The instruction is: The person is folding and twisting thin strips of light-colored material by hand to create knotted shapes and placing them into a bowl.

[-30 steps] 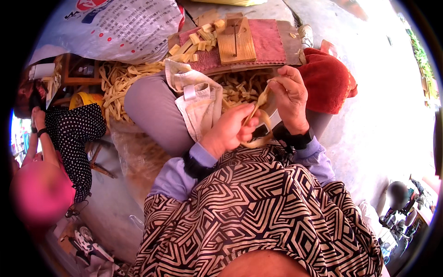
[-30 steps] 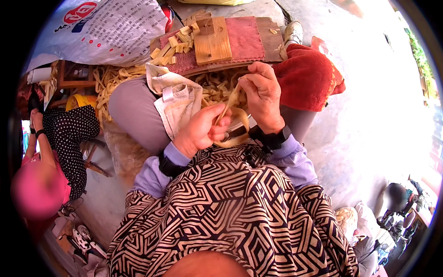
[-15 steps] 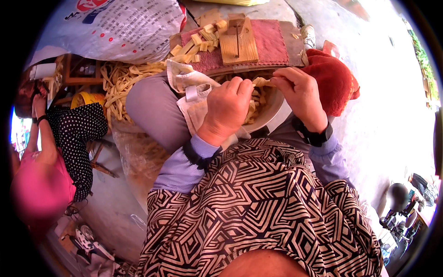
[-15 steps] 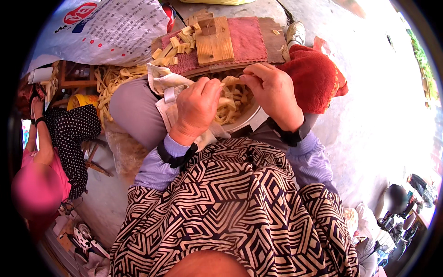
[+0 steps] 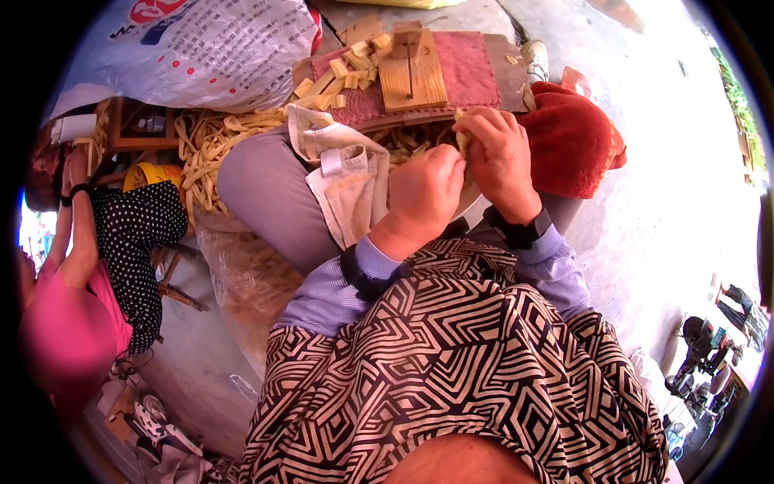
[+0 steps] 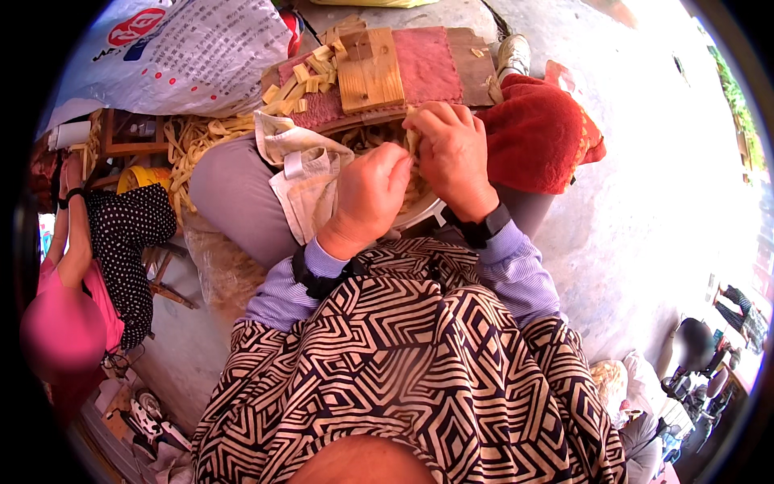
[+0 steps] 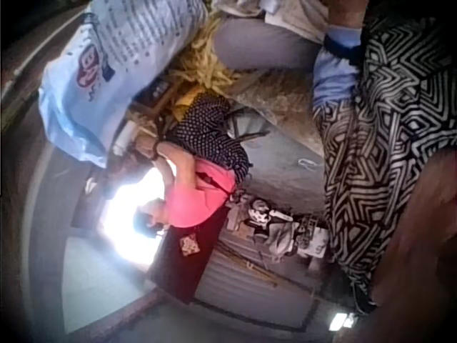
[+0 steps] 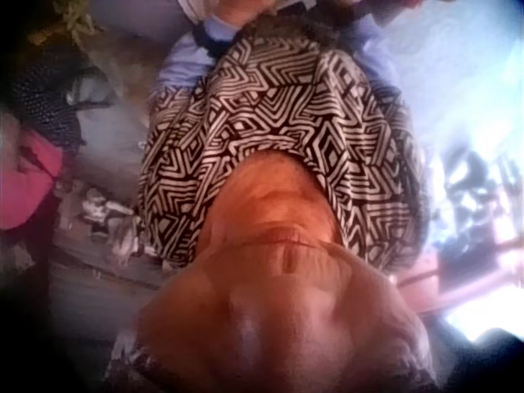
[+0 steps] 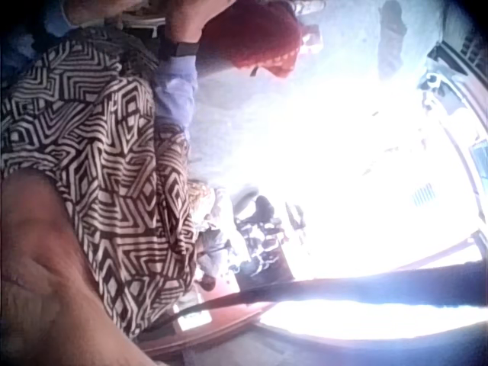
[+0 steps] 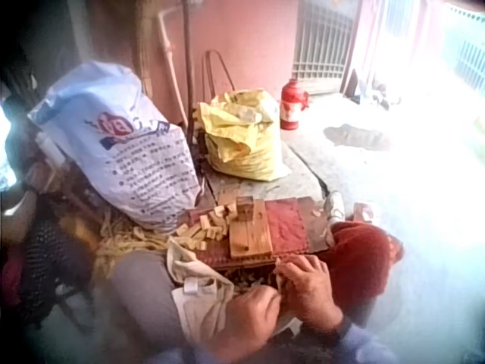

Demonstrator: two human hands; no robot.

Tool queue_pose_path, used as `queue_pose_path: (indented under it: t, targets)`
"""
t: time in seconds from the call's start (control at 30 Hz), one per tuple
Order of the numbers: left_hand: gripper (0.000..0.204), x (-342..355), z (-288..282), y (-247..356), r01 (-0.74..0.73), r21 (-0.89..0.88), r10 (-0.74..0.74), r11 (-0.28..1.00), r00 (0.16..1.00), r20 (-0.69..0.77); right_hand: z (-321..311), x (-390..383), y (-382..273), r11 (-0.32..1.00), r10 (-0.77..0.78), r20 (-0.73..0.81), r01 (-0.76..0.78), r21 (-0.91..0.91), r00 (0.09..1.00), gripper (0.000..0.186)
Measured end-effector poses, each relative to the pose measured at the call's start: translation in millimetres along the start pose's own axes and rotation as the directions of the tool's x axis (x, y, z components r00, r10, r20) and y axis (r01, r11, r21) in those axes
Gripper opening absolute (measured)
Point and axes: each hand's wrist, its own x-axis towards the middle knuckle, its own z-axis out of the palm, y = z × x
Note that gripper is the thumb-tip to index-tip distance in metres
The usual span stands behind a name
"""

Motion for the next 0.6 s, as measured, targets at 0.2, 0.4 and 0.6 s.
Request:
queue_pose_path:
  t: [0.2,0.4,0.6]
  targets:
    - [0.012,8.5,-18.3,-20.9,0.598,-0.564,-0.385,0.569,0.800,0.460,-6.8,-7.0,19.2,0.869,0.019,0.241,-0.136,0.476,0.970,0.034]
    - [0.012,26.0,-37.0,-22.4,0.723,-0.640,-0.358,0.259,0.687,0.632,-34.3,14.0,9.2,0.361,0.086,0.600,-0.586,0.726,0.796,0.022]
    - [0.012,38.9,-50.6,-27.3,0.737,-0.595,-0.341,0.321,0.676,0.653,-40.0,24.0,19.8,0.345,0.099,0.560,-0.556,0.756,0.823,0.014]
